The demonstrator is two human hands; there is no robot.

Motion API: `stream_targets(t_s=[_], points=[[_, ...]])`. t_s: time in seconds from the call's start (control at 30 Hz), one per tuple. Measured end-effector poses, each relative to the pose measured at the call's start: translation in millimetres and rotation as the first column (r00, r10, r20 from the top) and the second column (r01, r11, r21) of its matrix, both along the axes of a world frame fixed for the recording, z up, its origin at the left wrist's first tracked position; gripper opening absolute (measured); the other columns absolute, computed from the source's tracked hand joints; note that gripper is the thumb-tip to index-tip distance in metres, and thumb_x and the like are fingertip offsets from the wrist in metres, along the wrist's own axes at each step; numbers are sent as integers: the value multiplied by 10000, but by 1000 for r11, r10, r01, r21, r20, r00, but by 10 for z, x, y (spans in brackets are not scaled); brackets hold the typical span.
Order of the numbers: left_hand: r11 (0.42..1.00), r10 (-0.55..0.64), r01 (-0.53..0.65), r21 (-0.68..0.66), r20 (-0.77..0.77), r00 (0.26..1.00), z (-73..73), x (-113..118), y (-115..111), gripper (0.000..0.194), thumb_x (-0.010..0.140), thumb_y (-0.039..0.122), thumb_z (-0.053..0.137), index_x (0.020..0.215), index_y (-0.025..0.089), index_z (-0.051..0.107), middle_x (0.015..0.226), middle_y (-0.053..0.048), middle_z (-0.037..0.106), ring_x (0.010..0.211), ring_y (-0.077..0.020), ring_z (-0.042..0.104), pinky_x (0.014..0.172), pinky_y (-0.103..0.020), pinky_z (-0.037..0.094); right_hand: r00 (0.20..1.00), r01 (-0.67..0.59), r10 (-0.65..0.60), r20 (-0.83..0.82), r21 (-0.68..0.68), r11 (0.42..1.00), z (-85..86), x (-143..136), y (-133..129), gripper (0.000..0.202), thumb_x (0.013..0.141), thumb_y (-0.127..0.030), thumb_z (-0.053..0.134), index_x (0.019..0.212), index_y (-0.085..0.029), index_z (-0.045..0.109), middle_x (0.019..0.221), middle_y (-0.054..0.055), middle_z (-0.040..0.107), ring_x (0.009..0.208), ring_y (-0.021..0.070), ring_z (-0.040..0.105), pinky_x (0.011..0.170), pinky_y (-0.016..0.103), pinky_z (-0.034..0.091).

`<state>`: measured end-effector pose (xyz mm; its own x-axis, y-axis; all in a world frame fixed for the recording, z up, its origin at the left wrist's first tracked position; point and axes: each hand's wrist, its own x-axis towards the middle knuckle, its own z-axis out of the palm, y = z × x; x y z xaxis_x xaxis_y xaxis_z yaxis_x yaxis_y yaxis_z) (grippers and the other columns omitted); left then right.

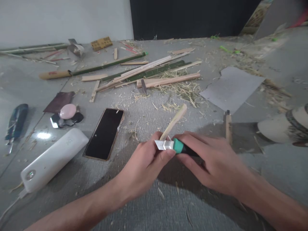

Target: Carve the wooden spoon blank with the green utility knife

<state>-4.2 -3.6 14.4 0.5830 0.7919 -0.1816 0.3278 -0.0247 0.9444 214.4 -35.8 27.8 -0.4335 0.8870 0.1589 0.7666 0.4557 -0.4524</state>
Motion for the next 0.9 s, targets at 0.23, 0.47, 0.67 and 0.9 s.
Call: stream_targets(t_s=[0.23, 0.47, 0.67, 0.9], points=[[998, 65, -67, -14, -101, 993, 7, 18, -22, 313, 1046, 482, 473, 882, 218, 508, 779, 32, 552, 692, -134, 469, 605, -294, 339, 997, 25, -32, 71, 98, 995, 5, -25, -5, 168, 1039, -339, 478, 1109, -227, 582, 913, -6, 702, 696, 153, 629, 568, 294, 367], [992, 115, -120, -28, -153, 982, 13, 27, -49, 365, 1039, 522, 464, 860, 213, 537, 717, 42, 489, 636, -125, 391, 569, -301, 290, 989, 52, -73, 126, 165, 985, 11, -47, -34, 162, 1038, -333, 473, 1047, -222, 590, 836, -16, 671, 645, 150, 594, 542, 294, 341], [990, 135, -139, -24, -123, 983, 0, 40, -50, 406, 1038, 526, 469, 779, 213, 468, 703, 42, 463, 633, -124, 378, 562, -302, 272, 987, 71, -95, 128, 182, 981, 19, -56, -39, 154, 1038, -332, 476, 1045, -224, 586, 821, -23, 661, 630, 148, 592, 531, 296, 332], [981, 102, -97, -166, 23, 995, 9, 27, -29, 337, 1014, 539, 538, 983, 205, 562, 777, 31, 507, 702, -130, 441, 615, -289, 334, 997, 22, -29, 71, 97, 995, -4, -11, 4, 126, 1028, -332, 484, 1060, -238, 560, 878, -4, 695, 669, 165, 630, 547, 296, 364]])
